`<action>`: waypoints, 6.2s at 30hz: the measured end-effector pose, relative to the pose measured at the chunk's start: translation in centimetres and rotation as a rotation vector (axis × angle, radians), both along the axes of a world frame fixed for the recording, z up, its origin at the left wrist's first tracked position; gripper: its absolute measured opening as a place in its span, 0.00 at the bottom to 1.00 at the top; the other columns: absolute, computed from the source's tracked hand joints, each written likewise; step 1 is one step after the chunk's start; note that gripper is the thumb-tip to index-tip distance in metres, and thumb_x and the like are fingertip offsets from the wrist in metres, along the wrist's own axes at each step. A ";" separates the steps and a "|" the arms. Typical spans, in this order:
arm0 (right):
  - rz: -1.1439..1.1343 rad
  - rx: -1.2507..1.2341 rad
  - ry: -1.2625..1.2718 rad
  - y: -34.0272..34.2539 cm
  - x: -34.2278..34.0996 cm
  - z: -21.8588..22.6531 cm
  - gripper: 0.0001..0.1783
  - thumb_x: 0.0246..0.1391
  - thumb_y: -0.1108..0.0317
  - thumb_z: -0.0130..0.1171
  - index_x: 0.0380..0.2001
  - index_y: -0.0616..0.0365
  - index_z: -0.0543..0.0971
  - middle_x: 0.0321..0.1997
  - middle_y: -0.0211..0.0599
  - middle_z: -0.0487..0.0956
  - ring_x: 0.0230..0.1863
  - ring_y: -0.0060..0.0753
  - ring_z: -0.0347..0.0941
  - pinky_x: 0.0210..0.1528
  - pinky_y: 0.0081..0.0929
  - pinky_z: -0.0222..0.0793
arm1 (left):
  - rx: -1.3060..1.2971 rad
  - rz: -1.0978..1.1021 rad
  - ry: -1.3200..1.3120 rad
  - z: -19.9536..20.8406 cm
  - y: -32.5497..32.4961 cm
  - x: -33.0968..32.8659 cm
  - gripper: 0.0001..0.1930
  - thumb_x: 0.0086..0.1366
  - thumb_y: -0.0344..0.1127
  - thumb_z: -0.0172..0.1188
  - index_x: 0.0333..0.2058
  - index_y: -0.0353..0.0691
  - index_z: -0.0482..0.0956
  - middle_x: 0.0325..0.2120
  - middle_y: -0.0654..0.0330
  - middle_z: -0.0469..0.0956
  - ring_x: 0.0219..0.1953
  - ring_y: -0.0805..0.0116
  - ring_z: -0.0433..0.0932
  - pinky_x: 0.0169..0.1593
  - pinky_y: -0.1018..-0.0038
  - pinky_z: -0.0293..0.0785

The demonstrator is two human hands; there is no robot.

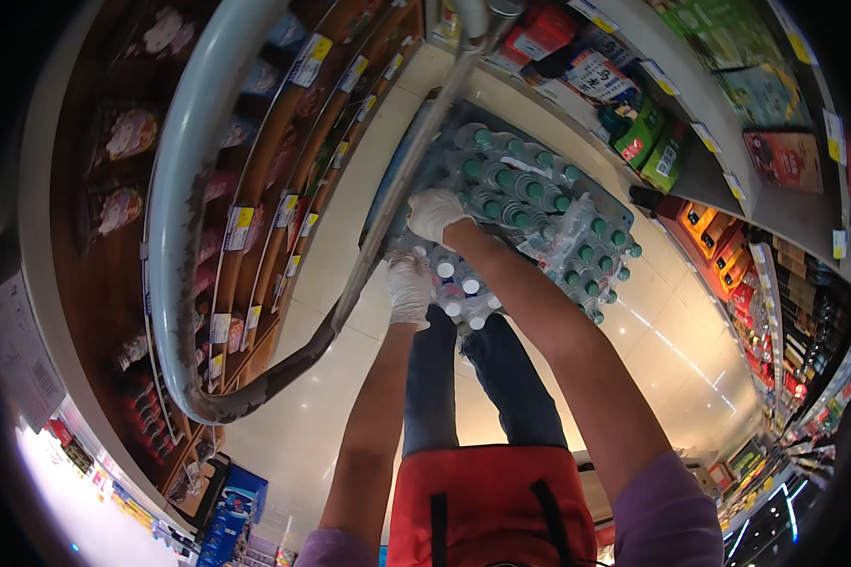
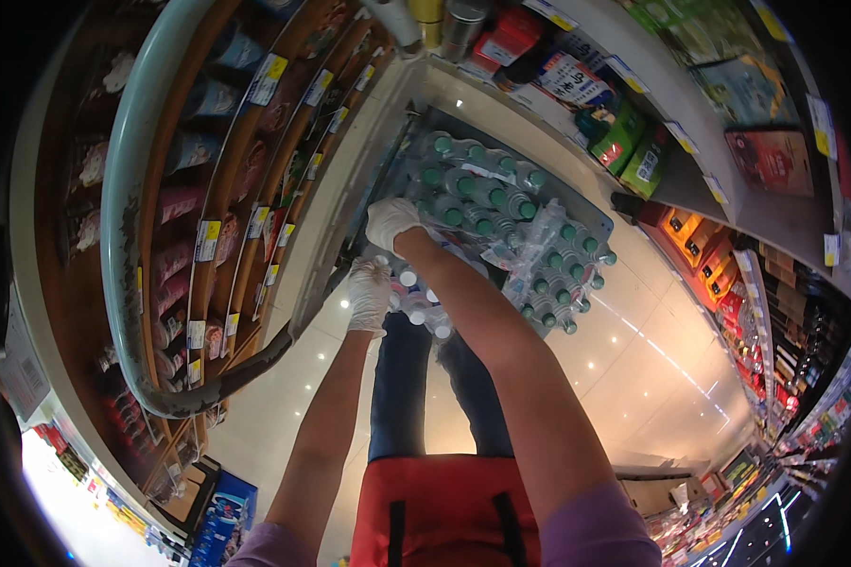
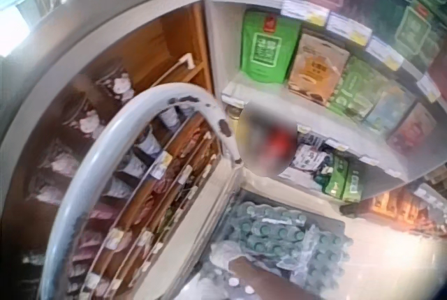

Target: The person moves a hand truck loaded with bottled water through a supermarket aisle, then repeatedly takes bottles from the cart and places them onto shelves. The person also briefly adjusts the head-mounted camera during the task.

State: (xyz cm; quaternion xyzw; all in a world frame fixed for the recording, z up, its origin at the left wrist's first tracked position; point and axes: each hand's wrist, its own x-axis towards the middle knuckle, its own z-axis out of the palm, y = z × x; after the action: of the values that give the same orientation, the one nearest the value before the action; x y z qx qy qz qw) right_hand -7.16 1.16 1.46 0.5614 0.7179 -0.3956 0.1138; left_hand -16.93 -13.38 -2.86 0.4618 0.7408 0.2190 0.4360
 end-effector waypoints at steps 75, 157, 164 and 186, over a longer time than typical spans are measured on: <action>0.430 0.000 -0.248 -1.8 -2.2 -1.5 0.08 0.46 0.68 0.62 0.30 0.53 0.86 0.36 0.42 0.84 0.40 0.42 0.82 0.37 0.36 0.77 | -0.254 0.127 -0.546 -3.9 -1.9 -2.3 0.07 0.63 0.29 0.62 0.39 0.34 0.81 0.35 0.63 0.79 0.34 0.75 0.77 0.38 0.77 0.76; -0.295 0.389 0.174 -23.2 17.8 -0.6 0.08 0.59 0.58 0.53 0.34 0.49 0.75 0.27 0.36 0.77 0.30 0.42 0.77 0.26 0.39 0.70 | 0.074 -0.452 -0.015 5.9 -6.6 7.4 0.04 0.63 0.29 0.58 0.35 0.37 0.75 0.32 0.51 0.75 0.37 0.56 0.76 0.43 0.67 0.71; -0.431 0.560 0.165 -24.4 17.9 -1.7 0.09 0.59 0.58 0.53 0.33 0.50 0.74 0.30 0.35 0.75 0.30 0.40 0.76 0.28 0.37 0.70 | 0.055 -0.421 -0.193 5.7 -7.3 6.9 0.03 0.67 0.29 0.57 0.36 0.37 0.75 0.32 0.56 0.74 0.33 0.66 0.74 0.41 0.72 0.70; -0.838 0.249 0.097 -27.4 14.2 -1.0 0.09 0.58 0.62 0.54 0.36 0.56 0.72 0.29 0.50 0.78 0.33 0.54 0.77 0.32 0.45 0.72 | -0.025 -0.668 -0.080 6.4 -6.3 7.6 0.08 0.63 0.30 0.60 0.40 0.37 0.75 0.35 0.53 0.76 0.38 0.57 0.76 0.42 0.66 0.72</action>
State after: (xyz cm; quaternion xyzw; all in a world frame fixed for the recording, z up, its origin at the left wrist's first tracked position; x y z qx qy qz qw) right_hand 7.07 -26.22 0.43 0.7943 0.4750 -0.3439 -0.1590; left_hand -9.37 -19.66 3.52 0.6647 0.5334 0.0729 0.5181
